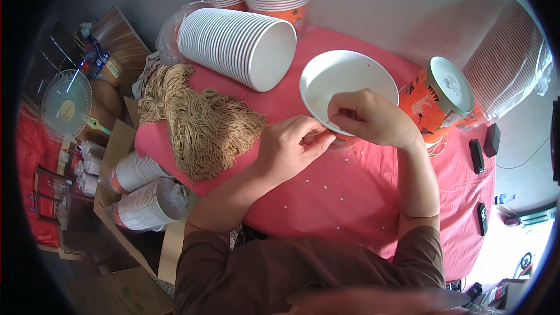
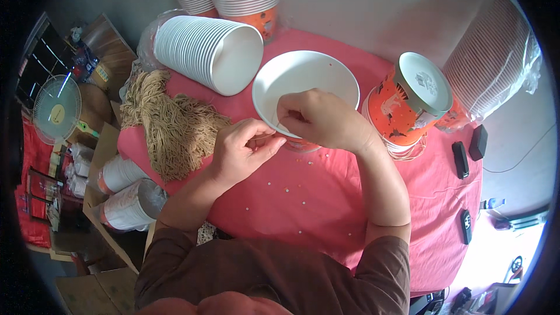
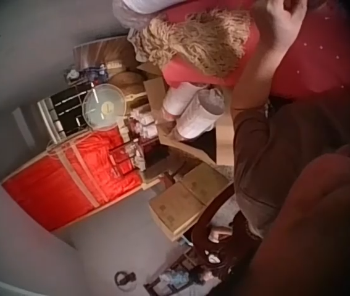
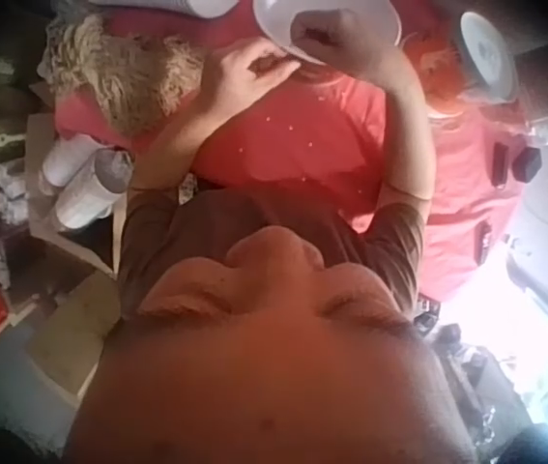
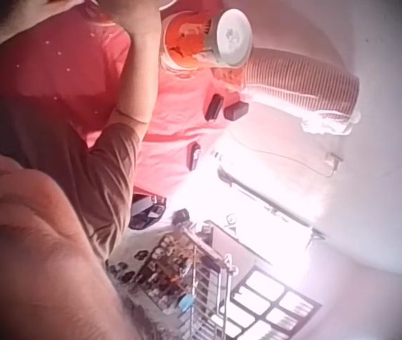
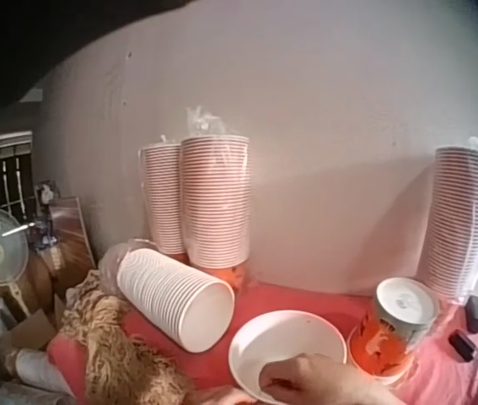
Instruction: Attaching thin ropes to paper buckets to serve as handles.
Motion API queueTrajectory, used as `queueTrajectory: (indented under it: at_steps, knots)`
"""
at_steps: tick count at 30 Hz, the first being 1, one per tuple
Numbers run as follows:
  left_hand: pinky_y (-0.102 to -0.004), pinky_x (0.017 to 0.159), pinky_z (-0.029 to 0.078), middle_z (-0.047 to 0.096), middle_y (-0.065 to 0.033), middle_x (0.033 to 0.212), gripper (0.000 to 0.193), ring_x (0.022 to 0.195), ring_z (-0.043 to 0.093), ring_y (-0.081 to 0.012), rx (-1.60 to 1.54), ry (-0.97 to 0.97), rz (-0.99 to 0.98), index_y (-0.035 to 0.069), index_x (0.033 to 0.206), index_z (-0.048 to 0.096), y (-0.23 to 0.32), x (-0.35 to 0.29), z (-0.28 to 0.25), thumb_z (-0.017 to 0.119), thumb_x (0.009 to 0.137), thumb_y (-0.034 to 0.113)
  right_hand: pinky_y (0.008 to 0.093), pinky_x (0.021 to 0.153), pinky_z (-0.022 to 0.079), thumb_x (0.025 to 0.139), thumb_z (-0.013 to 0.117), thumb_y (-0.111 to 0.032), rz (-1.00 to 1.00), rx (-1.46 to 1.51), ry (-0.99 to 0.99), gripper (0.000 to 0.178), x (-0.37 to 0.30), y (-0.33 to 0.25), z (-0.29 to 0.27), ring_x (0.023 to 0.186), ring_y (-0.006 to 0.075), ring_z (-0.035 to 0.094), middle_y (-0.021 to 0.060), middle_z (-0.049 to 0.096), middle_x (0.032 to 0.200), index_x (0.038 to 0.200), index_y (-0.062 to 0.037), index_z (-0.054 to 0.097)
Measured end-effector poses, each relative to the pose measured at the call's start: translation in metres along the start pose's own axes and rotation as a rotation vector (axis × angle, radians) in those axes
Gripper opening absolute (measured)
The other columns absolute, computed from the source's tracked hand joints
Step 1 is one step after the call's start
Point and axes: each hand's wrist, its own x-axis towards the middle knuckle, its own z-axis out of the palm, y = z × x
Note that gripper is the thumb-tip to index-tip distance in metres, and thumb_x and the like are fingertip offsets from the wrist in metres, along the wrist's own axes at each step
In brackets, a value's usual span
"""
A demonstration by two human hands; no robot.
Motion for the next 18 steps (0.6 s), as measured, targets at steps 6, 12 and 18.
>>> queueTrajectory:
  at_steps: [6, 12, 18]
  knots:
    - [-0.0276, 0.049, 0.047, 0.064, -0.0029, 0.067, 0.023, 0.052, 0.061, -0.0141, 0.051, -0.044, -0.137, 0.006, 0.094, 0.06, -0.007, 0.001, -0.013, 0.079, 0.081, 0.012, 0.0262, 0.061, 0.046, 0.088, 0.06, -0.002, 0.066, -0.03, 0.324, 0.004, -0.011, -0.004, -0.011, 0.066, 0.0089, 0.055, 0.0032, 0.059, 0.072, 0.09, 0.0013, 0.06]
    - [-0.0281, 0.05, 0.048, 0.065, -0.0042, 0.071, 0.021, 0.056, 0.063, -0.0137, 0.093, -0.039, -0.138, 0.006, 0.1, 0.061, -0.011, 0.008, -0.024, 0.075, 0.085, 0.009, 0.0275, 0.06, 0.048, 0.091, 0.056, -0.003, 0.052, 0.113, 0.53, 0.007, -0.018, -0.003, -0.022, 0.065, 0.0096, 0.055, 0.0056, 0.059, 0.074, 0.094, 0.0026, 0.056]
    - [-0.0291, 0.054, 0.051, 0.068, -0.0071, 0.077, 0.019, 0.061, 0.067, -0.0168, 0.11, -0.055, -0.15, 0.004, 0.101, 0.061, -0.015, 0.014, -0.026, 0.072, 0.085, 0.005, 0.024, 0.058, 0.048, 0.099, 0.051, -0.005, 0.165, 0.395, 0.494, 0.006, -0.007, -0.012, -0.022, 0.064, 0.0089, 0.058, 0.0046, 0.06, 0.081, 0.098, 0.0001, 0.054]
